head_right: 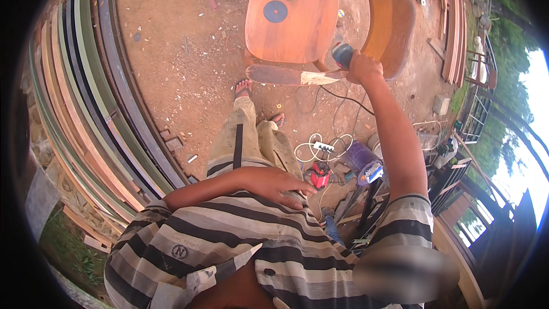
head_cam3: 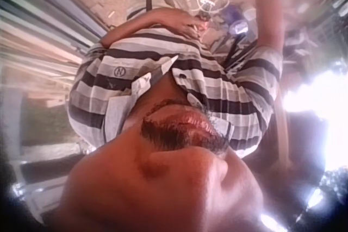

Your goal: The person repairs a wooden chair by applying glue to a broken armrest and attaching a wooden patch. They then use an angle grinder to smooth the repaired area and inspect the joint by hand.

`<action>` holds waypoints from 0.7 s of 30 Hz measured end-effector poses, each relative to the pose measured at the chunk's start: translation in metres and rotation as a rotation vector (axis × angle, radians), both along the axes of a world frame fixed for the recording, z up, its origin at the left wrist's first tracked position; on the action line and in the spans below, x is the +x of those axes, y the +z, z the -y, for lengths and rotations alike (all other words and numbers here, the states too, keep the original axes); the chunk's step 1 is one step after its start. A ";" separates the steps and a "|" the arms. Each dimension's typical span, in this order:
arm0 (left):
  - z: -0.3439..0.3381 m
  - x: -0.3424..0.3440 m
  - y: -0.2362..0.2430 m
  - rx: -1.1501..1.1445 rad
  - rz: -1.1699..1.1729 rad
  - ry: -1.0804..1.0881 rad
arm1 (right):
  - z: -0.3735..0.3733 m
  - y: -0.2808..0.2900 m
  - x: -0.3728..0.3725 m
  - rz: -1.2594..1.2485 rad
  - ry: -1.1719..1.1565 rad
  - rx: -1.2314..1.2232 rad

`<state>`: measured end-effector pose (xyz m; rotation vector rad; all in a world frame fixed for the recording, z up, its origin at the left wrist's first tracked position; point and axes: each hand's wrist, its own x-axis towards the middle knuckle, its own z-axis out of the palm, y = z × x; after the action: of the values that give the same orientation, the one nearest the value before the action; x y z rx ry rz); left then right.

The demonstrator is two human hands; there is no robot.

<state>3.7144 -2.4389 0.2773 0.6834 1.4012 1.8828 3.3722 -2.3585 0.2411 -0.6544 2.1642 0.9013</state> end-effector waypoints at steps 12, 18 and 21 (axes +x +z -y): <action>0.004 -0.004 -0.008 -0.023 0.031 0.010 | 0.017 -0.024 -0.025 0.127 -0.021 0.085; 0.009 -0.009 -0.005 -0.030 0.029 0.027 | 0.017 -0.028 -0.044 0.247 0.006 0.082; 0.007 -0.008 -0.010 -0.017 0.045 0.035 | 0.019 -0.031 -0.044 0.259 0.007 0.068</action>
<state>3.7061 -2.4459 0.2671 0.6081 1.4078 1.9000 3.3281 -2.3780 0.2103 -0.7041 1.8952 0.8398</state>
